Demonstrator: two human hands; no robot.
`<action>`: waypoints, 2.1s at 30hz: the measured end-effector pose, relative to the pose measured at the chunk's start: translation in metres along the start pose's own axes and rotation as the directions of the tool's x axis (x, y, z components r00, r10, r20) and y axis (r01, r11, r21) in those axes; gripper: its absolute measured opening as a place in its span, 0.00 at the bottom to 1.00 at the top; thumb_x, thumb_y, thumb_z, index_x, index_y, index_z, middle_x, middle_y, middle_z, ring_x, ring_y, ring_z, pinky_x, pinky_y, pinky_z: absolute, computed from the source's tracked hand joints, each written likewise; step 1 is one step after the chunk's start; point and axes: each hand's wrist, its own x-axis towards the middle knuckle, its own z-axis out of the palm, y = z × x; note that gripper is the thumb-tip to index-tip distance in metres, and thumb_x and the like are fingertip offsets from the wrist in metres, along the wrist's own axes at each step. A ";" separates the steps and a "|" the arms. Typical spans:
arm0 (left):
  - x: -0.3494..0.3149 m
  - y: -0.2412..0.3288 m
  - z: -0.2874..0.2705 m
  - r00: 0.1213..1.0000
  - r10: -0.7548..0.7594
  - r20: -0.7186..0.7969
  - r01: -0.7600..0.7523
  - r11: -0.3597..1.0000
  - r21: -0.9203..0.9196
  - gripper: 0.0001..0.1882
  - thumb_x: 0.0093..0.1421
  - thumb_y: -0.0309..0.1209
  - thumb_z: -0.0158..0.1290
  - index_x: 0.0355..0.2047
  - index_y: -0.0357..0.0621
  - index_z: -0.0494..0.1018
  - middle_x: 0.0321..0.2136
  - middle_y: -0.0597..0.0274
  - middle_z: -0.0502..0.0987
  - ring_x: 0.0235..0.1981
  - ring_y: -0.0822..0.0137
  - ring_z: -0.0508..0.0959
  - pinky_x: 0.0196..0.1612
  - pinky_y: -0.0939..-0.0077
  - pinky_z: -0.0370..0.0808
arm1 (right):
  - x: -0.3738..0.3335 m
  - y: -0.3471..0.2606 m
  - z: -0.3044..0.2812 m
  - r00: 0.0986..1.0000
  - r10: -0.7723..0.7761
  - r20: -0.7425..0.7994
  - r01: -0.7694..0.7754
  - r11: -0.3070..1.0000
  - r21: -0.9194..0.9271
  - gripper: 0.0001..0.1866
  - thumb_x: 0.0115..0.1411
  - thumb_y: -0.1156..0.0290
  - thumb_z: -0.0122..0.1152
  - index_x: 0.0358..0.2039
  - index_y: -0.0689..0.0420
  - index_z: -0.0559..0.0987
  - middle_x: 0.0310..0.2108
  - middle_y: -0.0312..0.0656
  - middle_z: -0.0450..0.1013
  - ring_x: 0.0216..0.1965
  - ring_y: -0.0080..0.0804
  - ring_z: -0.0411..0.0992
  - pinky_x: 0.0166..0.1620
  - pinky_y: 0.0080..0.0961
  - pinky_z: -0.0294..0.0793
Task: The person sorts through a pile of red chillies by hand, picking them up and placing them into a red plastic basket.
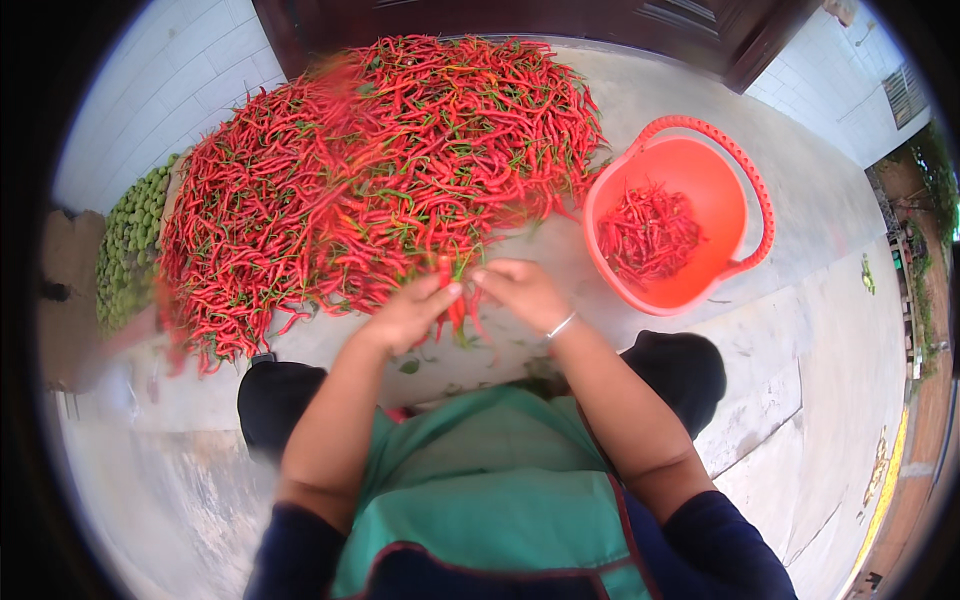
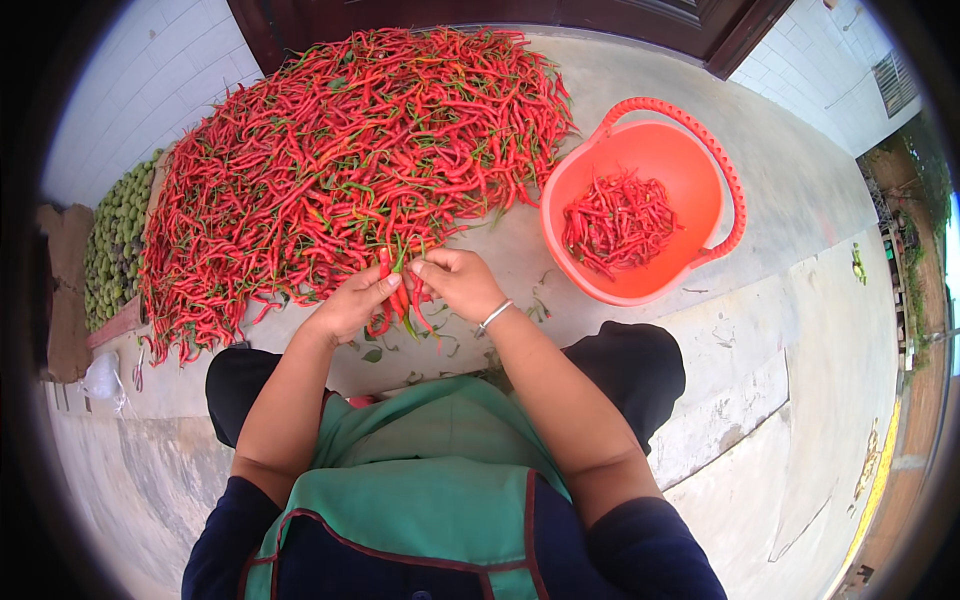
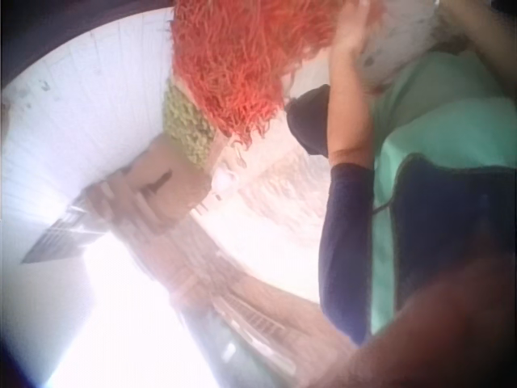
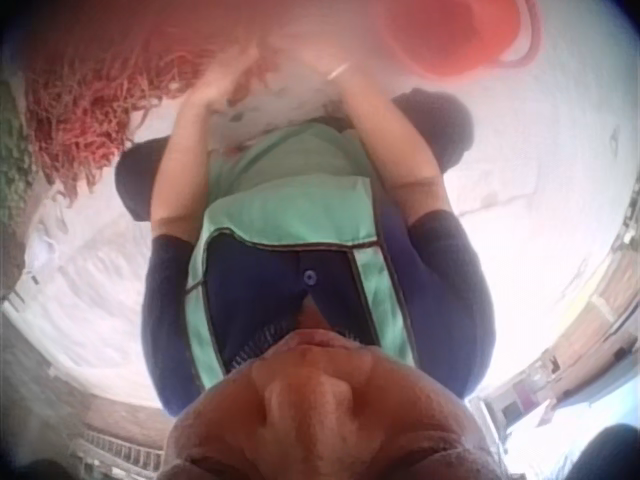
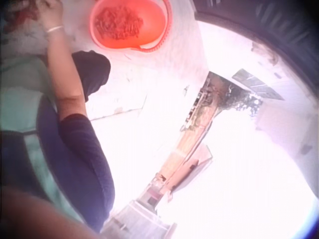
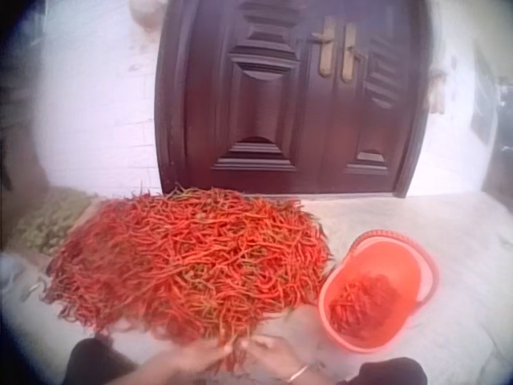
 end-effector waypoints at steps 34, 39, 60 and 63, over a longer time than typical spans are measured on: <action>0.055 -0.029 0.072 0.883 -0.420 0.208 0.465 0.729 -0.502 0.04 0.58 0.29 0.47 0.31 0.44 0.65 0.19 0.66 0.68 0.14 0.78 0.64 0.14 0.84 0.62 | -0.021 0.062 -0.046 0.783 -0.620 -0.040 0.217 0.333 -0.918 0.04 0.48 0.72 0.57 0.24 0.57 0.72 0.23 0.41 0.66 0.27 0.40 0.70 0.30 0.30 0.72; 0.101 0.028 0.118 0.971 -0.238 0.010 0.227 0.916 -0.331 0.09 0.59 0.32 0.48 0.36 0.41 0.66 0.24 0.62 0.72 0.22 0.71 0.73 0.24 0.79 0.72 | -0.033 0.084 -0.116 0.825 -0.403 -0.396 -0.132 0.544 -0.829 0.05 0.47 0.72 0.57 0.25 0.59 0.73 0.25 0.47 0.68 0.29 0.45 0.70 0.33 0.37 0.71; 0.013 -0.159 -0.071 0.802 0.420 -0.424 0.250 0.408 0.878 0.20 0.45 0.22 0.51 0.41 0.48 0.70 0.34 0.55 0.71 0.32 0.57 0.74 0.35 0.66 0.73 | 0.099 0.154 0.053 0.980 0.201 0.003 -0.103 0.513 -0.852 0.15 0.52 0.59 0.53 0.34 0.57 0.76 0.33 0.47 0.74 0.36 0.44 0.72 0.41 0.36 0.70; 0.027 -0.166 -0.069 0.896 0.272 -0.351 0.246 0.353 0.903 0.22 0.44 0.22 0.52 0.43 0.51 0.70 0.35 0.54 0.68 0.34 0.56 0.74 0.36 0.65 0.73 | 0.119 0.184 0.083 0.971 0.167 -0.169 -0.235 0.561 -0.794 0.15 0.51 0.55 0.56 0.30 0.55 0.77 0.33 0.47 0.74 0.37 0.43 0.72 0.41 0.35 0.70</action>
